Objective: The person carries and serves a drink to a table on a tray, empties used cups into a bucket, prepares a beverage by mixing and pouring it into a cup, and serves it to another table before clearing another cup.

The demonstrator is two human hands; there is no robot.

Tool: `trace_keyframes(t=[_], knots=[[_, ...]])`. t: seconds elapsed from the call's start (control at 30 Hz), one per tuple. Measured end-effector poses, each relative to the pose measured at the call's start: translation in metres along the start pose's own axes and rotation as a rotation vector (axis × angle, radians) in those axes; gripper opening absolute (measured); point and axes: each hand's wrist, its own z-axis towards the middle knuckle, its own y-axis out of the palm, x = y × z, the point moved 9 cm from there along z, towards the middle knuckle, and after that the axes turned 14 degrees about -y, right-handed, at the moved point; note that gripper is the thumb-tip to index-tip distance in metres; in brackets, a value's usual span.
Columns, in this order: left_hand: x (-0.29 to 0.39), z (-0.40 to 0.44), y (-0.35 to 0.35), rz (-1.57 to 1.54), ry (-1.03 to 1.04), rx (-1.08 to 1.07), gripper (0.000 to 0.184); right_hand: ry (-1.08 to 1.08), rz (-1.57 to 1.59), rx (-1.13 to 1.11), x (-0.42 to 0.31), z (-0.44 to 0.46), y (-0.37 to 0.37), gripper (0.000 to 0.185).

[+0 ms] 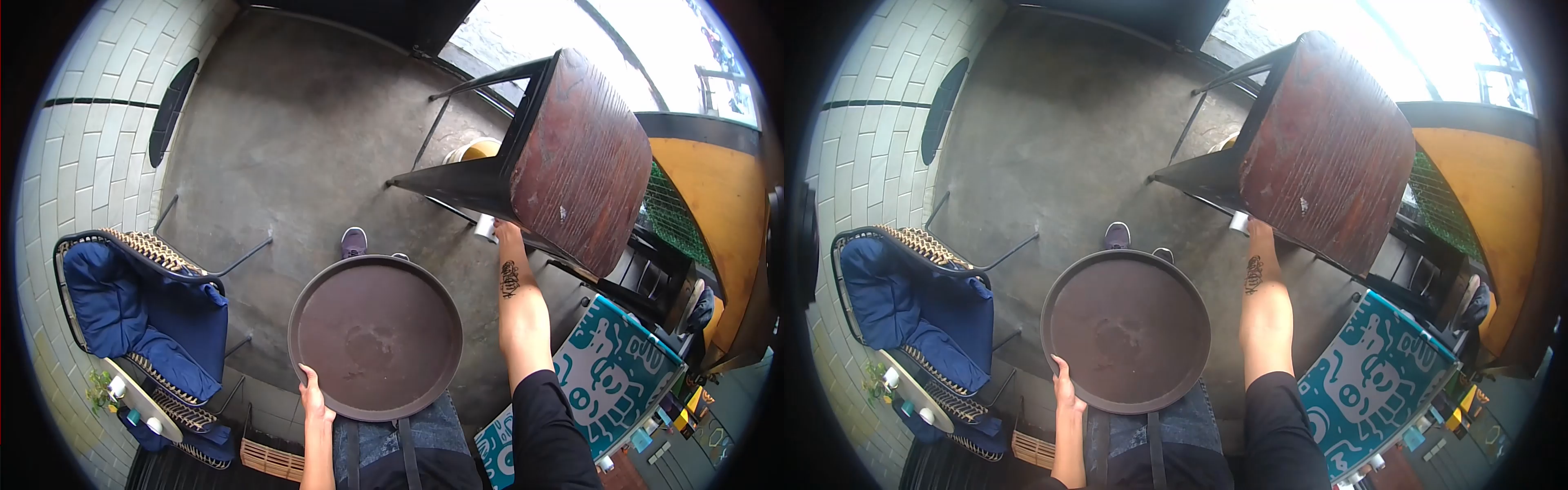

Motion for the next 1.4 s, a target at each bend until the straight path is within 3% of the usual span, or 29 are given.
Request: trace_keyframes(t=[0.8, 0.93, 1.0, 1.13, 1.17, 1.27, 1.4], knots=[[0.035, 0.005, -0.029, 0.094, 0.023, -0.02, 0.069, -0.023, -0.037, -0.007, -0.018, -0.019, -0.022, 0.027], [0.067, -0.002, -0.02, 0.176, 0.073, -0.06, 0.069, -0.069, 0.29, -0.21, -0.026, -0.069, -0.021, 0.024], [0.089, -0.011, -0.005, 0.24, 0.113, -0.067, 0.069, -0.081, 0.24, -0.293, -0.042, -0.108, -0.03, 0.026], [0.125, -0.043, 0.031, 0.38, 0.224, -0.089, 0.07, -0.054, 0.039, -0.26, -0.06, -0.192, -0.061, 0.028], [0.129, -0.048, 0.039, 0.405, 0.249, -0.127, 0.07, -0.079, -0.032, -0.155, -0.093, -0.223, -0.072, 0.028], [0.147, -0.065, 0.066, 0.522, 0.351, -0.167, 0.071, -0.212, 0.105, -0.14, -0.136, -0.29, -0.107, 0.046], [0.144, -0.099, 0.117, 0.704, 0.373, -0.226, 0.07, -0.281, 0.095, 0.005, -0.193, -0.382, -0.185, 0.025]])
